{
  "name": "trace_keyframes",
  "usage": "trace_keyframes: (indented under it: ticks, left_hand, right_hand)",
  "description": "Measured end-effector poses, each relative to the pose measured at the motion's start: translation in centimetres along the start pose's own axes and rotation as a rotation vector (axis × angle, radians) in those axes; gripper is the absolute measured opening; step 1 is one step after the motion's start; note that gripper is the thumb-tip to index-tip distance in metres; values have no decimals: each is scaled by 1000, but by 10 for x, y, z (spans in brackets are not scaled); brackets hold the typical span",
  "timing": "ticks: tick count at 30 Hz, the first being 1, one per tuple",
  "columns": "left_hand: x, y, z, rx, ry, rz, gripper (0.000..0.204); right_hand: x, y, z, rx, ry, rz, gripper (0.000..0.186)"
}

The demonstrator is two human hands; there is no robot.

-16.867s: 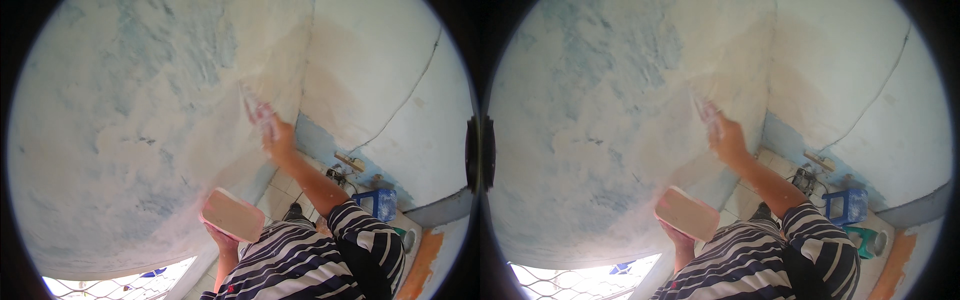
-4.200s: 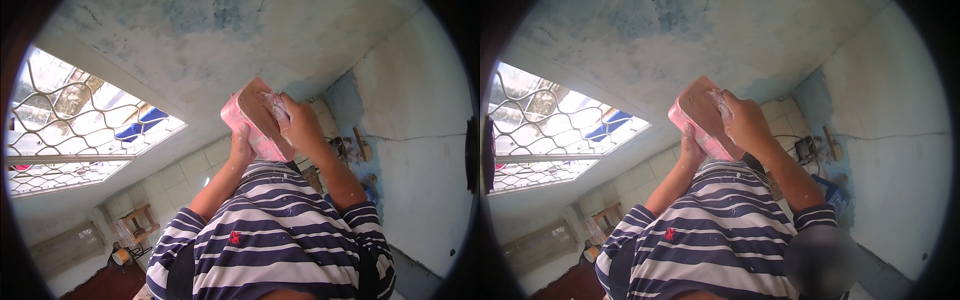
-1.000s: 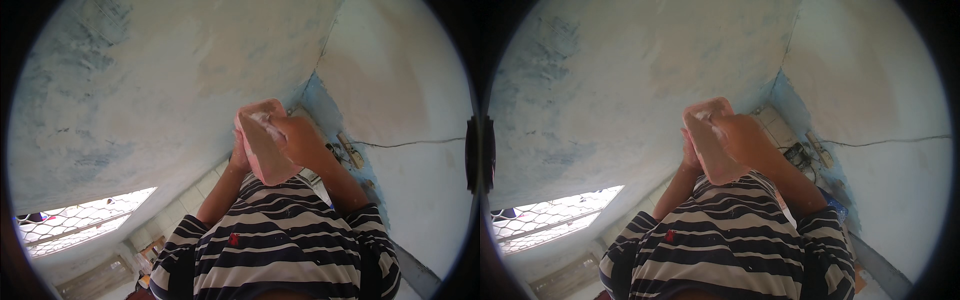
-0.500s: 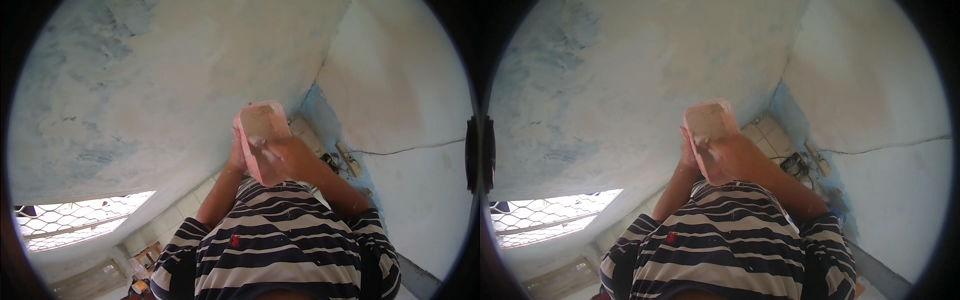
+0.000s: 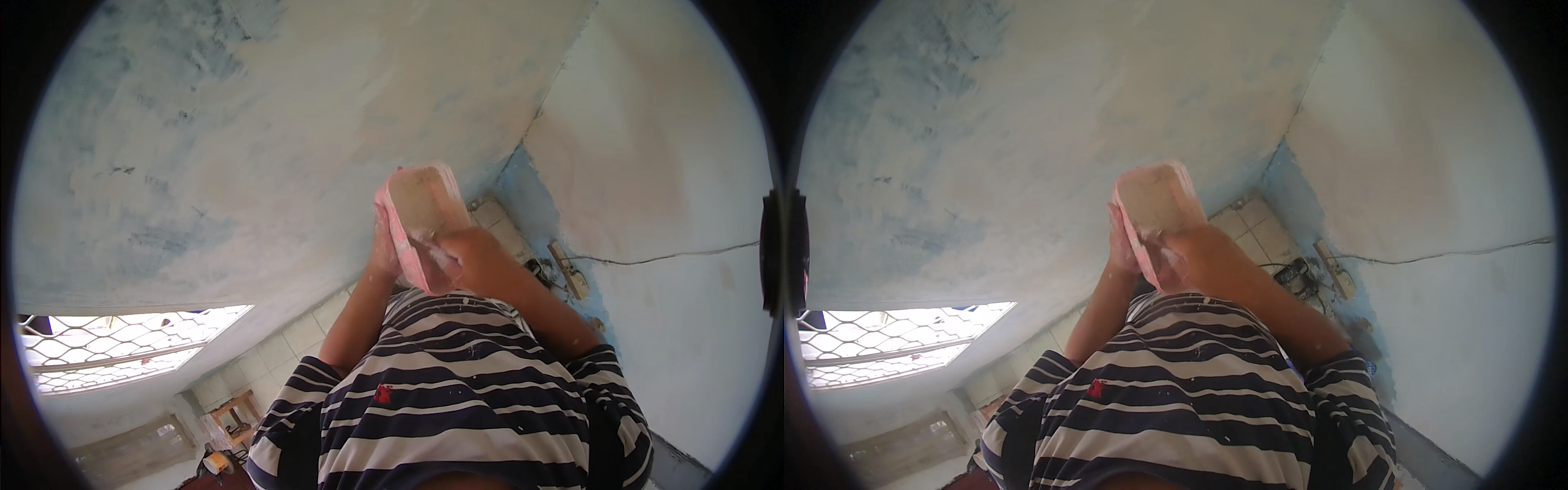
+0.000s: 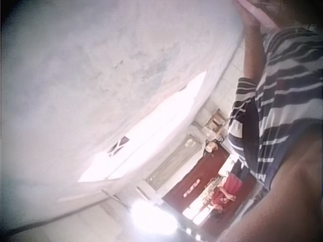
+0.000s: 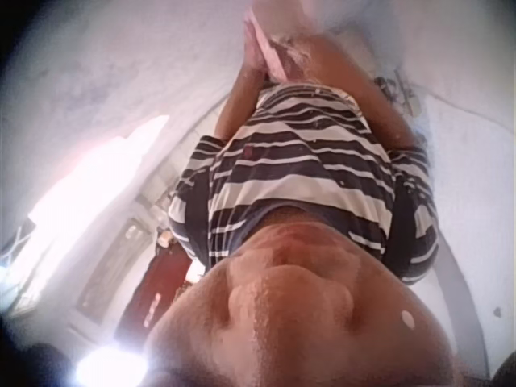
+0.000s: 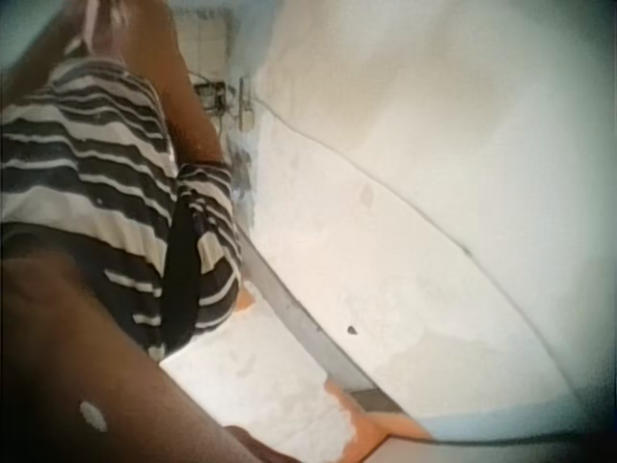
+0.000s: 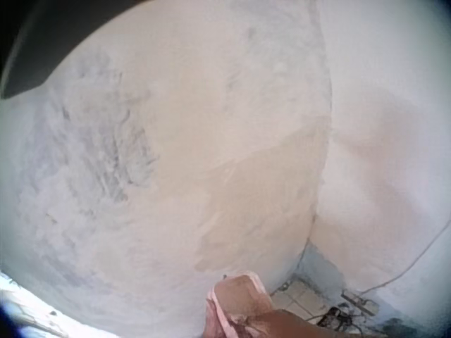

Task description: The person applies wall putty to a surface using a putty knife, taking more putty from a pink container as needed.

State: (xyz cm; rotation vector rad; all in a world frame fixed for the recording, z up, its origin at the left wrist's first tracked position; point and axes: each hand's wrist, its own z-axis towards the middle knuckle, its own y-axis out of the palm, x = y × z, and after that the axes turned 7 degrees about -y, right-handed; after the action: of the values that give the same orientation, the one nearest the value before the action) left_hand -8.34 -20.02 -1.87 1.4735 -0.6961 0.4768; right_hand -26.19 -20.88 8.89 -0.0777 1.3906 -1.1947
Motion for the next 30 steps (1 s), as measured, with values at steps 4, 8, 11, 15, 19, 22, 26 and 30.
trace_keyframes:
  ticks: [4, 8, 11, 15, 19, 22, 26, 30]
  left_hand:
    - [-4, 9, 0, 39, 56, -45, 79]
    - [8, 24, 5, 53, 154, 32, 84]
    - [13, 22, 3, 57, 152, 42, 88]
    - [7, 7, 2, 45, 142, 71, 91]
    - [8, 16, 3, -5, 172, 198, 91]
    - [8, 18, 5, 4, 168, 169, 91]
    - [8, 11, 3, 127, 171, 144, 87]
    - [-6, -6, -1, 317, 178, 48, 83]
  right_hand:
    - [-7, -21, 19, 24, 313, 21, 30]
    - [10, 3, 16, 107, 50, -52, 22]
    - [9, 10, 5, 138, -74, 63, 18]
    - [-15, -18, 15, 194, 227, 125, 14]
    - [9, 0, 17, 213, 222, -56, 15]
    - [10, 7, 6, 141, 7, 13, 19]
    - [13, -3, 1, 6, 225, 250, 29]
    - [30, -10, 3, 282, 309, 767, 27]
